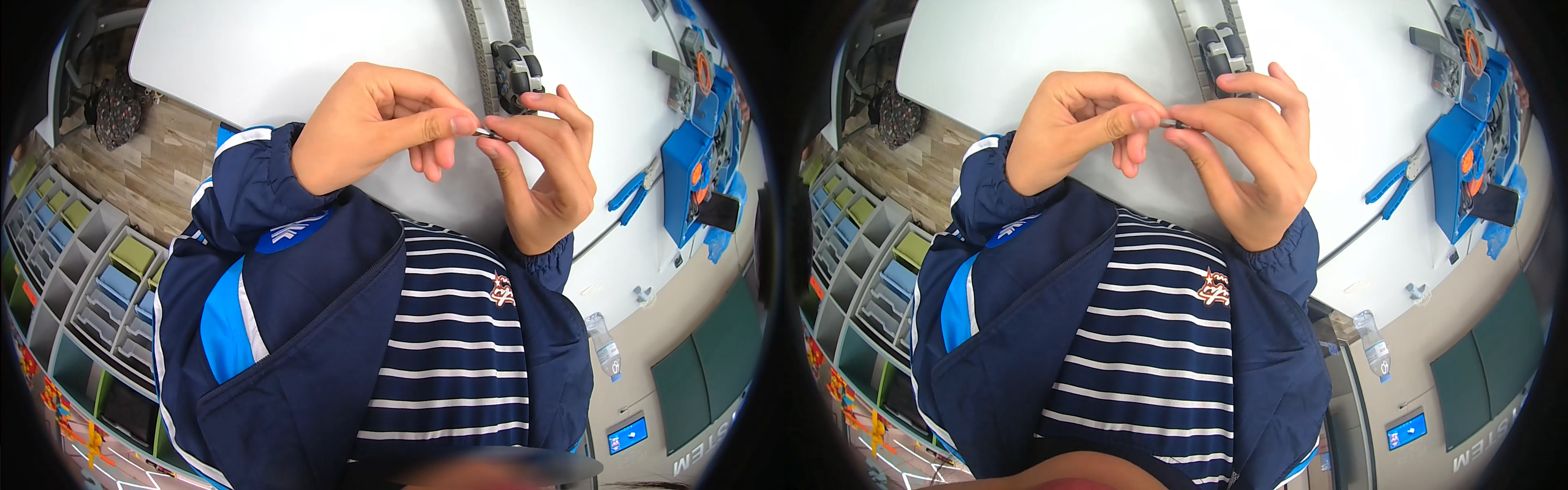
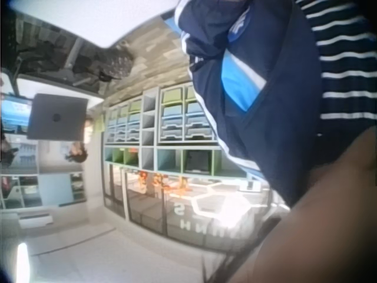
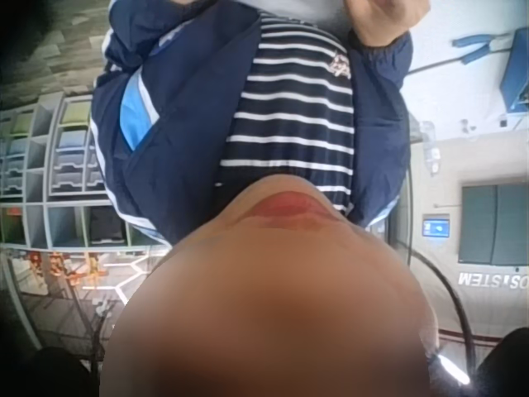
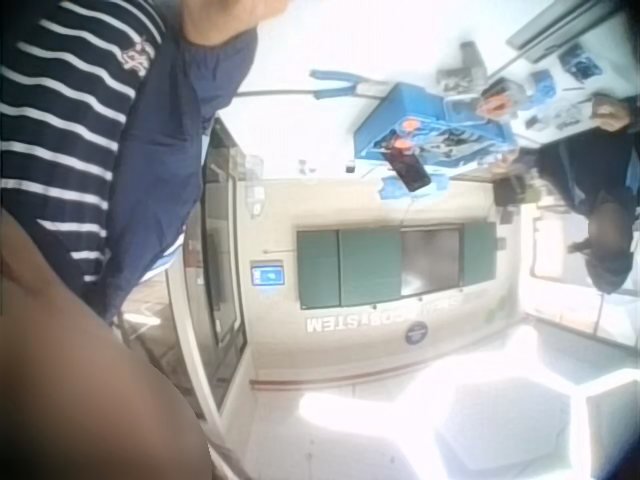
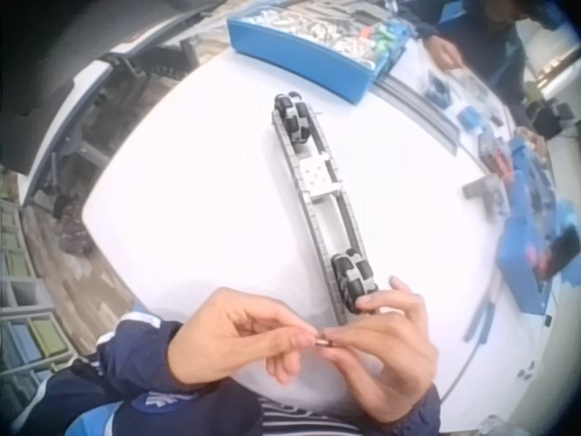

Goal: The person assembles a mechanical structure using gray beams, wheels, and connectors. They attach wheels to the beams, align components, and secure them with pins, then test the rolling motion of the assembled unit on the table.

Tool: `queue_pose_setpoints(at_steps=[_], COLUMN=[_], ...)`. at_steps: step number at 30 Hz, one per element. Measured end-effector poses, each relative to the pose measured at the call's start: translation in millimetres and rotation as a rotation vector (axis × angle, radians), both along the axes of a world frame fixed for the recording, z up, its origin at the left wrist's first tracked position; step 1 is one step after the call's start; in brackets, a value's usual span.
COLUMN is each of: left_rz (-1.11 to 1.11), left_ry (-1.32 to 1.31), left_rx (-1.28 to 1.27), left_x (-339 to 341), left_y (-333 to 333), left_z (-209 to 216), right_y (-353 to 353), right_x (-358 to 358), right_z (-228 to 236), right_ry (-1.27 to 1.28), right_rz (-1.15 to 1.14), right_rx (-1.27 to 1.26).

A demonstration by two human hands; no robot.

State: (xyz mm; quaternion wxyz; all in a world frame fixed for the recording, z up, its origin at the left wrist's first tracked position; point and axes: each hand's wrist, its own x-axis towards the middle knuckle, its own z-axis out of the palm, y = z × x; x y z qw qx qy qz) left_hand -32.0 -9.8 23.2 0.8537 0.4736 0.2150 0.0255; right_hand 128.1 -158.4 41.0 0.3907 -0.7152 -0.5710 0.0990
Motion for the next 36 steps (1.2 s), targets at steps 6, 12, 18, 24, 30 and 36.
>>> queue_pose_setpoints(at_steps=[6,12,18,24,30,36], left_rz=[0.132,0.136,0.106,0.107,0.114,0.121], left_ry=[0.102,0.206,0.199,0.176,0.146,0.116], left_rx=[0.217,0.341,0.342,0.348,0.338,0.290], left_x=[-1,11,20,24,27,28], left_y=[0,-3,-3,-5,-8,-8], left_z=[-6,-13,-16,-17,-18,-20], right_y=[-4,-3,1,-2,-4,-6], right_x=[12,14,12,15,16,16], right_z=[-3,-8,-11,-15,-17,-16], right_ry=[-0.020,0.130,0.040,0.050,0.130,0.305], right_rz=[-0.218,-0.183,-0.038,-0.171,-0.188,-0.218], right_rx=[0.109,0.039,-0.128,-0.096,-0.082,-0.079])
